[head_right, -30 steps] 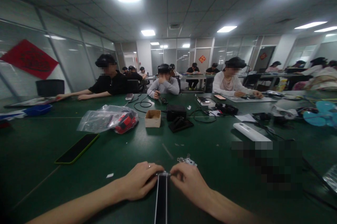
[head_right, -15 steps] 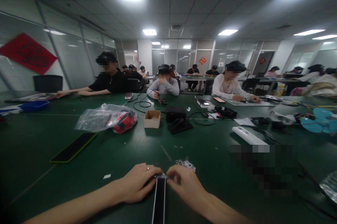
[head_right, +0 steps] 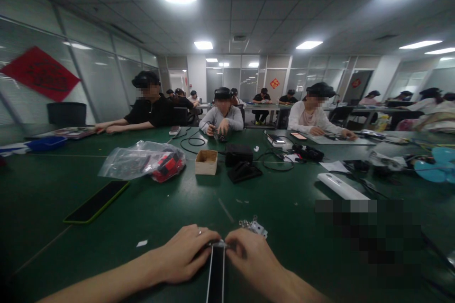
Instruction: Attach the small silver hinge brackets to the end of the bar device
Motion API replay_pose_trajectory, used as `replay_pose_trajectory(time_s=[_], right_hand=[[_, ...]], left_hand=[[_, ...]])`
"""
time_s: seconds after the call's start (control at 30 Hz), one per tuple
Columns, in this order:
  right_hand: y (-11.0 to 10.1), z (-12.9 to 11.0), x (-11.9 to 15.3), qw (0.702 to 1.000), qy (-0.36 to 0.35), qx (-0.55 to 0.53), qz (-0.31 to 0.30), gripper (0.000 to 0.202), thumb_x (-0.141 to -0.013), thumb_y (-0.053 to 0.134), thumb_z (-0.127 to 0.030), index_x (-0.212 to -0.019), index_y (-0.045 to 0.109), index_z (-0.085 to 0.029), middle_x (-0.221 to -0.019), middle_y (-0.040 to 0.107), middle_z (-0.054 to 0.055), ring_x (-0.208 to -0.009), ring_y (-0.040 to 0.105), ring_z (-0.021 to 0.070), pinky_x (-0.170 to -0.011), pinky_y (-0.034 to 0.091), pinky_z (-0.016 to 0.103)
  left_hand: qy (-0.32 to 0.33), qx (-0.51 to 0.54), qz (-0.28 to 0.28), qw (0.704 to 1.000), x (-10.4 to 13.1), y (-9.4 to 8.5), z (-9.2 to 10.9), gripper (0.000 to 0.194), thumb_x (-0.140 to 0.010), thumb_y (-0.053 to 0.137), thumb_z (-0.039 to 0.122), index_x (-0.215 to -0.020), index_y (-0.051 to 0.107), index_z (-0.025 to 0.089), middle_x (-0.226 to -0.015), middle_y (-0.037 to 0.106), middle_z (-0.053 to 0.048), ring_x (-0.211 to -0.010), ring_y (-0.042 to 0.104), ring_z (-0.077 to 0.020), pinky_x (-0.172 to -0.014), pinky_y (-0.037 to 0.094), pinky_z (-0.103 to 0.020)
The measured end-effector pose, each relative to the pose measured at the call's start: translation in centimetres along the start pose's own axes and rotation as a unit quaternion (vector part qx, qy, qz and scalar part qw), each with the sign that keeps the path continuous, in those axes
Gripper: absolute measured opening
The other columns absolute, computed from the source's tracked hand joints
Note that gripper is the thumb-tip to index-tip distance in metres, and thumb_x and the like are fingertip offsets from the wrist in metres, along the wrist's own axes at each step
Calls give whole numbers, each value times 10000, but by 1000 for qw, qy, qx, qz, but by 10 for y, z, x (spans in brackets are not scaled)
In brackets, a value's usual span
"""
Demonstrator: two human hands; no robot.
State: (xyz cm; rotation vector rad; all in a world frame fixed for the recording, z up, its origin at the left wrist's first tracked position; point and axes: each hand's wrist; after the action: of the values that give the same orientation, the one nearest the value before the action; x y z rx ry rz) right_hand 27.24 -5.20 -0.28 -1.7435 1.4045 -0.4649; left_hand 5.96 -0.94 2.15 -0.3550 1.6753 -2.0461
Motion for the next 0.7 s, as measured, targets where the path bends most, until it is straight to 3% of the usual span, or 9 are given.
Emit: replay_pose_trajectory(time_s=[0.7], right_hand=[[6, 6, 0, 1000, -8, 16, -1, 176, -782, 559, -158, -927, 658, -169, -783, 641, 40, -653, 568, 134, -614, 434, 239]], left_hand=[[-5, 8, 5, 1000, 1, 0, 2, 275, -869, 409, 179, -1132, 452, 245, -998, 611, -36, -827, 570, -189, -742, 422, -308]])
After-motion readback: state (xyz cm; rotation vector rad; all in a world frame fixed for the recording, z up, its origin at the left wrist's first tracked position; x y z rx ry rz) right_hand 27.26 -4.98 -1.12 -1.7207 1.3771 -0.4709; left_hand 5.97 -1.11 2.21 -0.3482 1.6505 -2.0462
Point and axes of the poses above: each hand's wrist, its own x-axis away from the middle knuckle, its own y-axis out of the palm, z = x × y
